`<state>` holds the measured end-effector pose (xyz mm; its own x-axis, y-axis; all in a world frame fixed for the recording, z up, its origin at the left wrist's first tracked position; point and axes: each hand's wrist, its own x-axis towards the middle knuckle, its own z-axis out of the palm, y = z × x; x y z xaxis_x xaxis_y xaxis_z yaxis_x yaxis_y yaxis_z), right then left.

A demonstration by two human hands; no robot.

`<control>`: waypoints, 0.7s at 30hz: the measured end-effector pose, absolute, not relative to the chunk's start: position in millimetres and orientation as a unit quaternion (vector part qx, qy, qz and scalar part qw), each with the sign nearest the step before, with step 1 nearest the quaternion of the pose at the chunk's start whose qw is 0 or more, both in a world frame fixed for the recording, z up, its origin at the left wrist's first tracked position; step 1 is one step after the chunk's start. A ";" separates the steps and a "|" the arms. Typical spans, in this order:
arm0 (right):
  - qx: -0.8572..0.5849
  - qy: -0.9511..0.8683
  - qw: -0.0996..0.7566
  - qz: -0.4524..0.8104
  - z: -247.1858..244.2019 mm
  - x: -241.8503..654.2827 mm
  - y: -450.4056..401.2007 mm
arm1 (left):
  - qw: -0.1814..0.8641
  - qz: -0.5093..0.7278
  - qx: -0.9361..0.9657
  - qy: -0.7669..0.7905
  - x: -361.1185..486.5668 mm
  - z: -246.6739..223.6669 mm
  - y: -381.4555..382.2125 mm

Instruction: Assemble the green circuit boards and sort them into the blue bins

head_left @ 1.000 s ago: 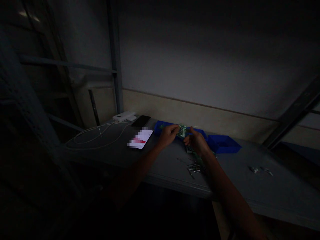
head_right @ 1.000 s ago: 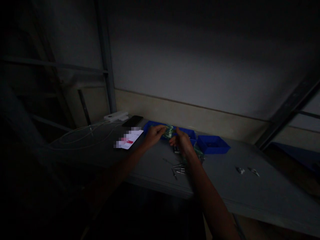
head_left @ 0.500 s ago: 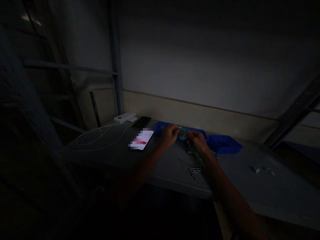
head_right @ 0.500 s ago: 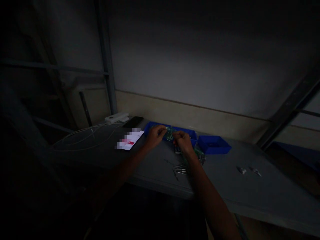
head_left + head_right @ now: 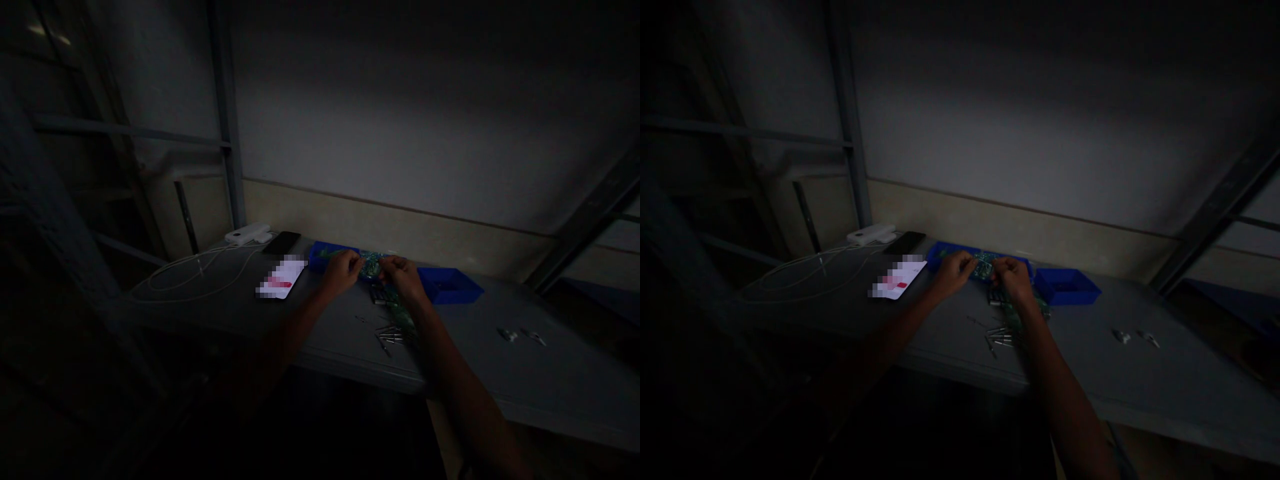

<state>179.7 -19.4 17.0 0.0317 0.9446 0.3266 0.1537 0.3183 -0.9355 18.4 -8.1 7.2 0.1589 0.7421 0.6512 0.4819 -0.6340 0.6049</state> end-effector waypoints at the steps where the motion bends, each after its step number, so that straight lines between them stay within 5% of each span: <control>1: -0.461 -0.597 0.552 0.355 17.3 179.9 -19.7 | 0.126 0.502 0.751 0.410 18.8 6.9 -7.9; 6: -0.445 -0.559 0.605 0.352 20.6 179.9 -22.9 | 0.155 0.506 0.734 0.426 17.3 8.1 -7.8; 14: -0.416 -0.563 0.643 0.311 19.2 181.3 -21.2 | 0.375 0.467 0.689 0.407 19.1 1.3 -0.4; 21: -0.385 -0.608 0.620 0.313 13.4 168.9 -20.5 | 0.286 0.527 0.701 0.386 15.9 6.3 -1.6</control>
<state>168.9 -20.5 13.4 0.0639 0.8561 0.5129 0.0803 0.5079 -0.8577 15.9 -1.6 6.3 0.1473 0.8427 0.5178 0.2397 -0.5383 0.8079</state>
